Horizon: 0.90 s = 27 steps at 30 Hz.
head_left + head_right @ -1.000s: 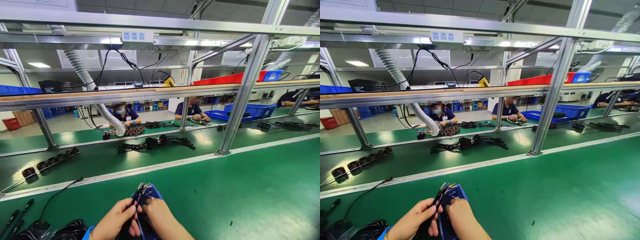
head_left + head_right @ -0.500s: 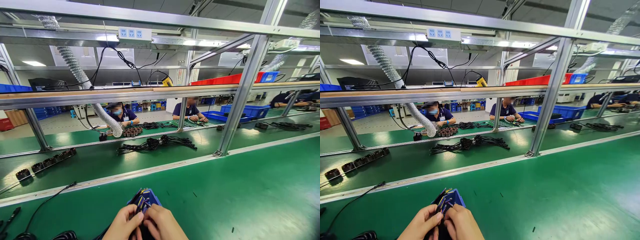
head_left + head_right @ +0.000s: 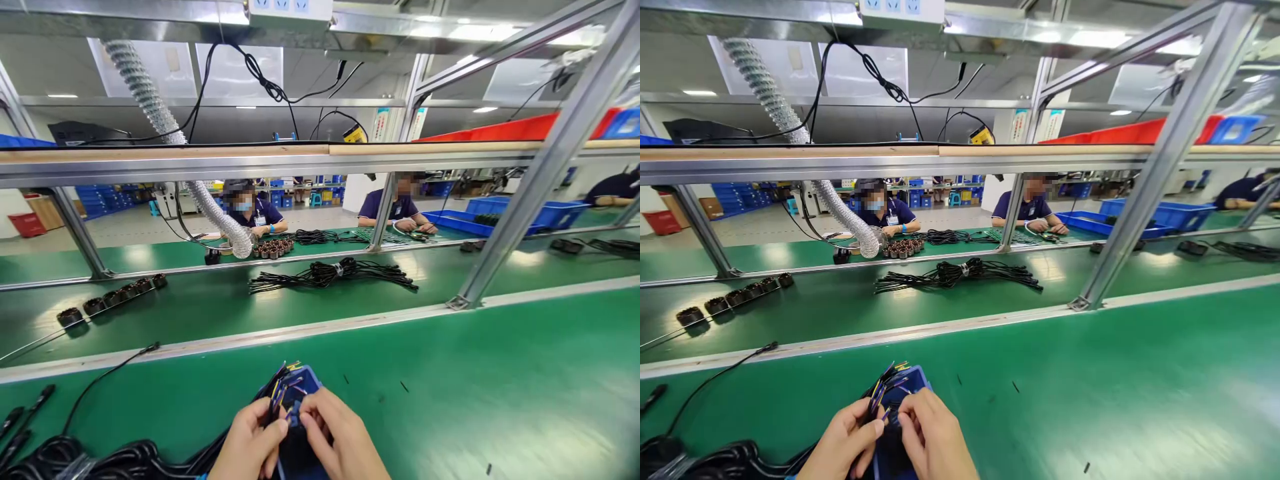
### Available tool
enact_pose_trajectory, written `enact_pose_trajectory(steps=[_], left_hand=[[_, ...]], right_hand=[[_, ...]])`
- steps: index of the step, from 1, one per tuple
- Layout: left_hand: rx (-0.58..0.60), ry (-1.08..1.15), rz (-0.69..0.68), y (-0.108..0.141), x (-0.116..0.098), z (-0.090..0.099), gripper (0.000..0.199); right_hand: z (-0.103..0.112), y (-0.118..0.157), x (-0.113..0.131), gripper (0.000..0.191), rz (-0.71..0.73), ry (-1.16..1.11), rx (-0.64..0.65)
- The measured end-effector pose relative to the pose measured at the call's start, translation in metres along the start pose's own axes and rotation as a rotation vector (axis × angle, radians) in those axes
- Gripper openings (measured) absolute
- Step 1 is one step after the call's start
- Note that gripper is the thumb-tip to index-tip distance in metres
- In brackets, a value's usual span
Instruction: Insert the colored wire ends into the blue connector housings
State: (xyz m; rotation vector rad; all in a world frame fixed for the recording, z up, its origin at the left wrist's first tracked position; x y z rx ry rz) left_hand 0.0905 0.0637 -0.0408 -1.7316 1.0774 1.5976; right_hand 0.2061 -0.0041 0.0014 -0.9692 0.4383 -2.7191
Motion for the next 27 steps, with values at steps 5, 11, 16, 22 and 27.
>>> enact_pose_trajectory(steps=[5, 11, 16, 22, 27], left_hand=[[-0.031, 0.007, 0.028, 0.006, -0.006, -0.003, 0.040], [-0.029, 0.020, 0.044, 0.008, -0.009, -0.004, 0.033], [-0.030, 0.039, 0.041, 0.008, -0.007, -0.003, 0.036], [0.010, 0.085, 0.017, 0.005, -0.002, -0.004, 0.039], [-0.006, 0.090, 0.011, 0.007, -0.007, -0.003, 0.038]], right_hand=[[0.004, 0.001, 0.022, 0.016, 0.155, -0.016, 0.030], [0.008, 0.004, 0.006, 0.021, -0.014, -0.265, -0.075], [0.001, 0.008, -0.003, 0.031, -0.136, -0.473, -0.112], [-0.001, 0.006, -0.002, 0.037, -0.154, -0.524, -0.128], [-0.001, 0.005, -0.001, 0.035, -0.130, -0.549, -0.136]])
Point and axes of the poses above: each hand's wrist, its own y-axis away from the middle knuckle, its own z-axis out of the back of the hand, x = y × z, the point moved 7 cm from there along -y, towards the middle knuckle, and after that the axes turned 14 degrees about x, right-handed, at the moved point
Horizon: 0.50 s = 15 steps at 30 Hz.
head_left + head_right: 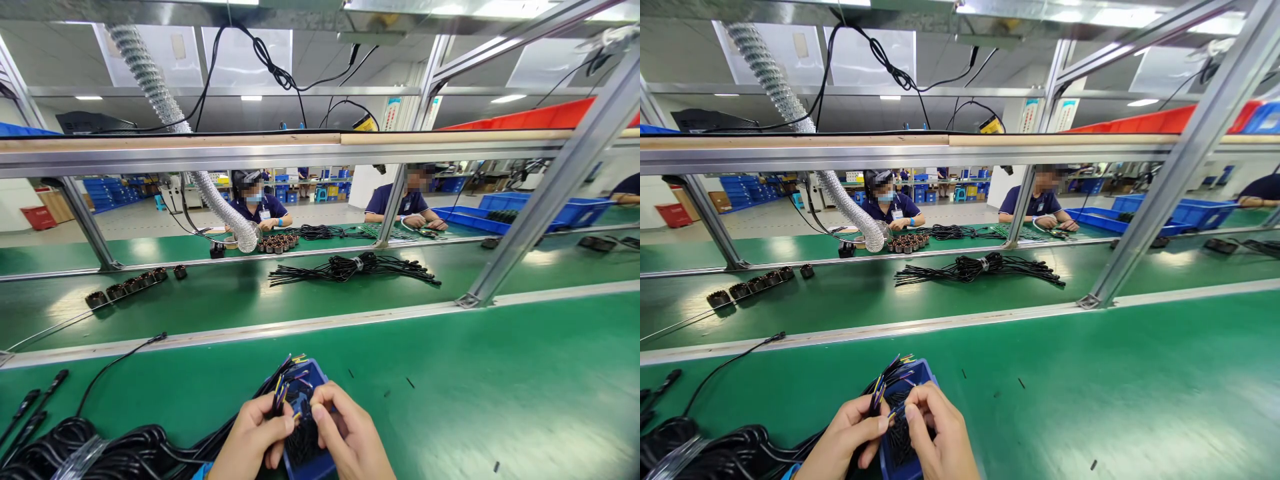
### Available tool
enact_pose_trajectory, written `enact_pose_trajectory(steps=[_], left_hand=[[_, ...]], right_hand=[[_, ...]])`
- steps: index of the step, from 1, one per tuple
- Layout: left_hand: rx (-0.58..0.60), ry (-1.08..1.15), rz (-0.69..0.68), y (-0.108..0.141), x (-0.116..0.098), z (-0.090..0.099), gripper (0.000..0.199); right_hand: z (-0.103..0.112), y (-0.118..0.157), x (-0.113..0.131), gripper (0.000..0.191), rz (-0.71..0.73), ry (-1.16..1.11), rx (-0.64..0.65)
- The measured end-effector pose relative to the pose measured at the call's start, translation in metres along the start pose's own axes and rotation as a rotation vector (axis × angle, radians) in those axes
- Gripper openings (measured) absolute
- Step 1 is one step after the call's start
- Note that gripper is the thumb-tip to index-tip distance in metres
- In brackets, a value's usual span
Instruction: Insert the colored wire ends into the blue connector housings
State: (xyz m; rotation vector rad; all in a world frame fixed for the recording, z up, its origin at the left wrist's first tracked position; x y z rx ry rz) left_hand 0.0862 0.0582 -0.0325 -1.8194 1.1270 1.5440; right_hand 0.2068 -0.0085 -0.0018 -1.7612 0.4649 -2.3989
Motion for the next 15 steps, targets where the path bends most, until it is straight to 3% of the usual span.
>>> enact_pose_trajectory(steps=[15], left_hand=[[0.012, -0.025, -0.029, -0.0010, 0.0021, 0.0020, 0.045]], right_hand=[[-0.0092, 0.0004, -0.0085, 0.037, -0.017, 0.043, 0.019]])
Point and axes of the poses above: each hand's wrist, its own y-axis away from the middle knuckle, its own z-axis out of the back of the hand, x = y × z, the point moved 7 cm from there along -y, towards the middle knuckle, and after that the axes turned 14 degrees about x, right-handed, at the moved point
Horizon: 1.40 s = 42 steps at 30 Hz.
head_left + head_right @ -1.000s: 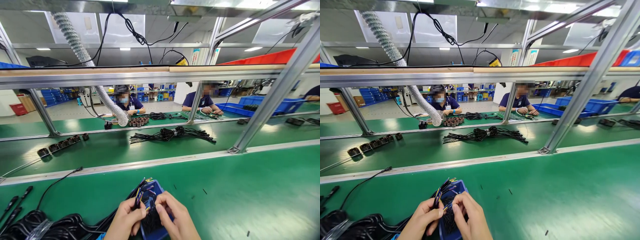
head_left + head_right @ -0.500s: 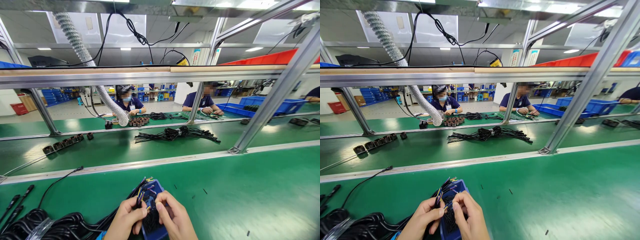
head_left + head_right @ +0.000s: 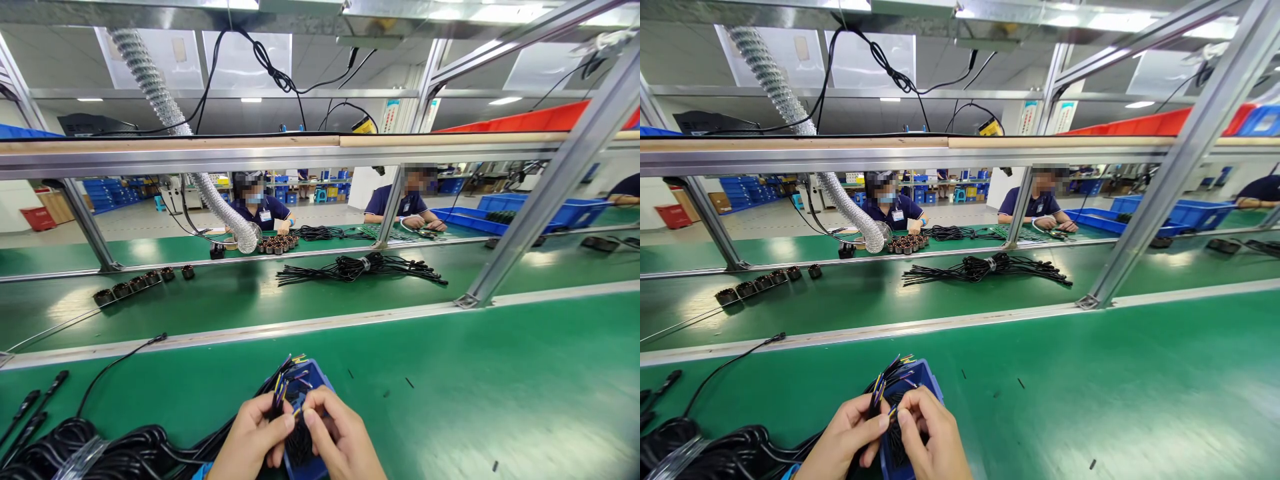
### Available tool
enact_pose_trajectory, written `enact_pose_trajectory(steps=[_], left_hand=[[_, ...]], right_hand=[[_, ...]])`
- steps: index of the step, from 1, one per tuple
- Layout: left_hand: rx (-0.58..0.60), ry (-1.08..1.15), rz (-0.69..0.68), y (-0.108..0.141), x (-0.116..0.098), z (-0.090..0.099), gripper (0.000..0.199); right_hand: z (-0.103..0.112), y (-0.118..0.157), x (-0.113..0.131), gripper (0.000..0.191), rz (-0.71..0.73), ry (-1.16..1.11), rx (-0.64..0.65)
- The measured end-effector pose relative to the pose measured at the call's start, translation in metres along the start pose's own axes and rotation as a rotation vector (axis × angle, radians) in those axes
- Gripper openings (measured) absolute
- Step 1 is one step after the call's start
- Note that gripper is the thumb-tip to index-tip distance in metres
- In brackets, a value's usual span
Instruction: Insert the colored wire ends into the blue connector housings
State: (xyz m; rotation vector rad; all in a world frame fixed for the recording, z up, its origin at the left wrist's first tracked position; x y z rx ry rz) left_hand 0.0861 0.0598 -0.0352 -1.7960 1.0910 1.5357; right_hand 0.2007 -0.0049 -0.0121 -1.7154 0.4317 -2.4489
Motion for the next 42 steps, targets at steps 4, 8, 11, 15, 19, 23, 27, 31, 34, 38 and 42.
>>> enact_pose_trajectory(steps=[4, 8, 11, 15, 19, 23, 27, 31, 34, 38, 42], left_hand=[[-0.041, -0.027, 0.005, 0.000, 0.001, 0.002, 0.050], [-0.023, -0.030, 0.030, 0.000, 0.004, 0.000, 0.050], [-0.006, -0.029, 0.051, -0.001, 0.008, 0.001, 0.053], [-0.010, -0.032, 0.053, 0.000, 0.006, -0.001, 0.053], [-0.027, -0.039, 0.050, 0.002, -0.001, -0.004, 0.051], [-0.026, -0.043, 0.050, 0.002, -0.001, -0.004, 0.052], [-0.043, -0.046, 0.049, 0.002, 0.001, -0.002, 0.055], [-0.040, -0.043, 0.060, 0.003, 0.001, -0.003, 0.057], [-0.037, -0.041, 0.056, 0.002, 0.002, -0.003, 0.057], [-0.006, -0.045, 0.062, 0.001, 0.006, -0.004, 0.053], [0.012, -0.067, 0.072, 0.001, 0.012, -0.003, 0.049]], right_hand=[[0.003, -0.003, 0.005, 0.032, 0.026, 0.040, 0.032], [0.012, -0.004, 0.007, 0.029, -0.006, -0.035, -0.027], [0.012, -0.003, 0.010, 0.031, -0.004, -0.054, -0.024], [0.011, -0.003, 0.011, 0.032, -0.005, -0.040, -0.006], [0.013, -0.002, 0.011, 0.032, -0.005, -0.024, -0.006], [0.013, -0.003, 0.012, 0.033, -0.015, 0.017, 0.051], [0.014, -0.005, 0.015, 0.027, 0.004, 0.039, 0.088], [0.015, -0.006, 0.025, 0.024, 0.171, 0.139, 0.100], [0.016, -0.003, 0.034, 0.031, 0.347, 0.290, 0.076], [0.024, -0.003, 0.031, 0.035, 0.277, 0.251, 0.010], [0.023, -0.005, 0.032, 0.032, 0.232, 0.183, 0.081]])
Point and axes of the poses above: each hand's wrist, its own y-axis away from the middle knuckle, its own z-axis out of the back of the hand, x = y × z, the point moved 7 cm from there along -y, towards the middle knuckle, and after that the axes turned 14 degrees about x, right-handed, at the moved point
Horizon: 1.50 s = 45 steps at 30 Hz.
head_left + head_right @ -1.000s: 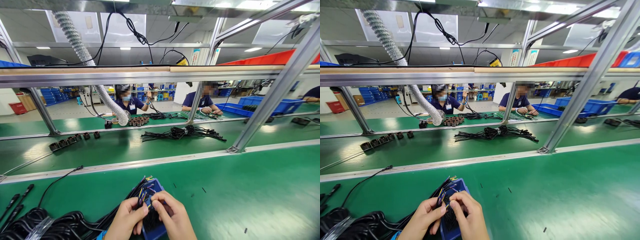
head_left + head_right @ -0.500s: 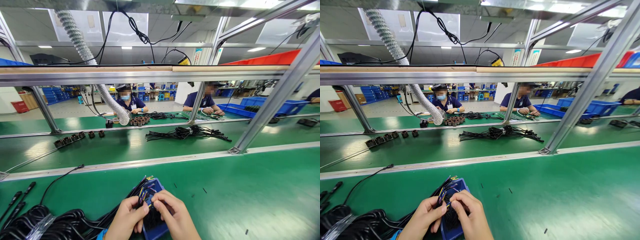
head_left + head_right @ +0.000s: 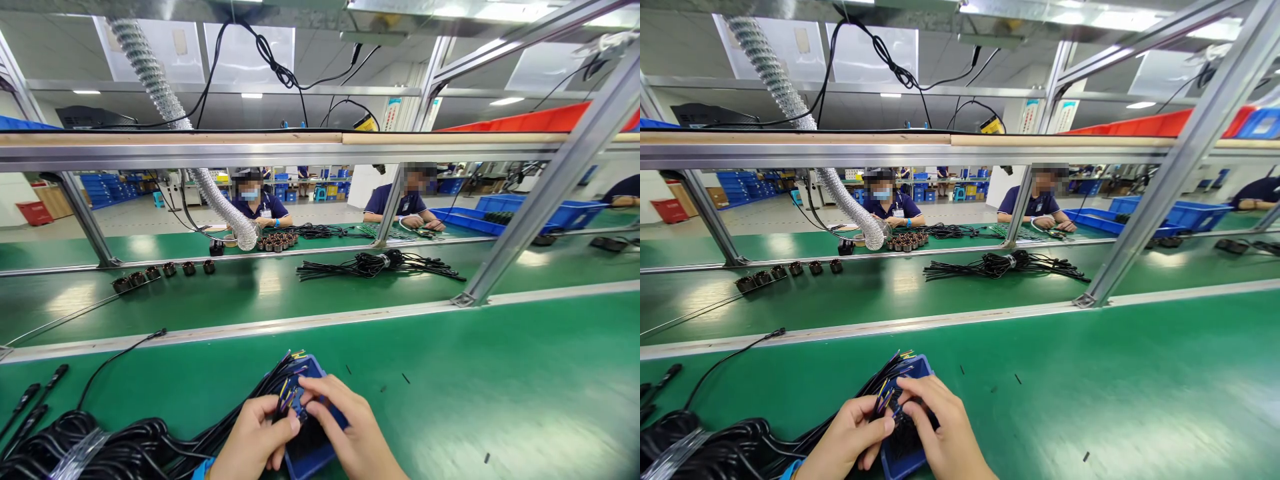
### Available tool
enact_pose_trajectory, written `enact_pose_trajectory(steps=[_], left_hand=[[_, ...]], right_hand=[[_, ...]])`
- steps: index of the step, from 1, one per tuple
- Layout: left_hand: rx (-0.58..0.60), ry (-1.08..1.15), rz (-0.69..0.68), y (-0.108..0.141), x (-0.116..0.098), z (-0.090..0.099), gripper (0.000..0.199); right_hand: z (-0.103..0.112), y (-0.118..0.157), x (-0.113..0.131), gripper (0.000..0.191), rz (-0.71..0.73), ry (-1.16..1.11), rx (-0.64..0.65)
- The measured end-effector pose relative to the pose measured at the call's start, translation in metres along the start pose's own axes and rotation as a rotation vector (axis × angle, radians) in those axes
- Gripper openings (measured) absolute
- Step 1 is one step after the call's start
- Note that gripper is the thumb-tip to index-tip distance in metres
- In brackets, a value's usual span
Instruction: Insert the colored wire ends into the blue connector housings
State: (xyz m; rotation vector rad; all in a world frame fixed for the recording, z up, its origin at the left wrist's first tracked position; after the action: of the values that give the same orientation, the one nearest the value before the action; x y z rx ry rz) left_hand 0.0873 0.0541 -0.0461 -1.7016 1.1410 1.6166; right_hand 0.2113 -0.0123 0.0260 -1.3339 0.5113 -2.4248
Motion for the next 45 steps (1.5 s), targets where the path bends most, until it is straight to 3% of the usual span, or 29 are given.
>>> enact_pose_trajectory(steps=[8, 13, 20, 24, 28, 31, 37, 41, 43, 45], left_hand=[[0.008, -0.017, 0.010, 0.001, 0.000, 0.001, 0.049], [0.021, -0.029, 0.037, 0.003, 0.000, 0.001, 0.052], [0.049, -0.037, 0.041, -0.002, 0.003, 0.003, 0.059], [-0.019, 0.007, -0.012, -0.004, -0.001, 0.008, 0.058], [-0.017, 0.010, -0.028, -0.004, -0.004, 0.008, 0.057], [-0.010, 0.039, -0.040, -0.002, -0.006, 0.007, 0.058], [-0.015, 0.019, -0.113, 0.004, -0.018, 0.006, 0.053], [0.057, 0.043, -0.092, 0.002, -0.016, 0.001, 0.050], [0.057, 0.055, -0.120, 0.000, -0.016, 0.001, 0.049], [0.015, 0.070, -0.151, -0.001, -0.017, 0.004, 0.048]], right_hand=[[-0.002, 0.000, 0.004, 0.036, 0.108, 0.027, 0.023], [-0.003, 0.002, 0.014, 0.043, 0.255, 0.232, 0.019], [-0.014, 0.003, 0.018, 0.054, 0.307, 0.405, 0.124], [-0.009, 0.001, 0.013, 0.053, 0.156, 0.305, 0.069], [-0.010, -0.003, -0.001, 0.009, -0.076, 0.111, 0.045], [-0.017, -0.005, -0.010, 0.010, -0.174, 0.031, 0.061], [-0.021, -0.007, -0.012, 0.008, -0.135, -0.091, 0.084], [-0.011, -0.004, -0.003, 0.007, -0.090, -0.058, 0.110], [-0.007, 0.000, 0.002, 0.004, -0.094, -0.035, 0.208], [-0.012, 0.006, 0.011, 0.008, -0.051, -0.105, 0.466]])
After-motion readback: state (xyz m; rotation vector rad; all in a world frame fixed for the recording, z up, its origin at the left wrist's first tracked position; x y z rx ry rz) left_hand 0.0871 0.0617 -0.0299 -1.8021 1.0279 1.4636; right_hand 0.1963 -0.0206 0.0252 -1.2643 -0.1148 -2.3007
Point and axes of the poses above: each hand's wrist, its own y-axis away from the middle knuckle, its own z-axis out of the back of the hand, x = y × z, the point moved 7 cm from there along -y, towards the middle knuckle, and after that the axes turned 14 degrees about x, right-handed, at the moved point
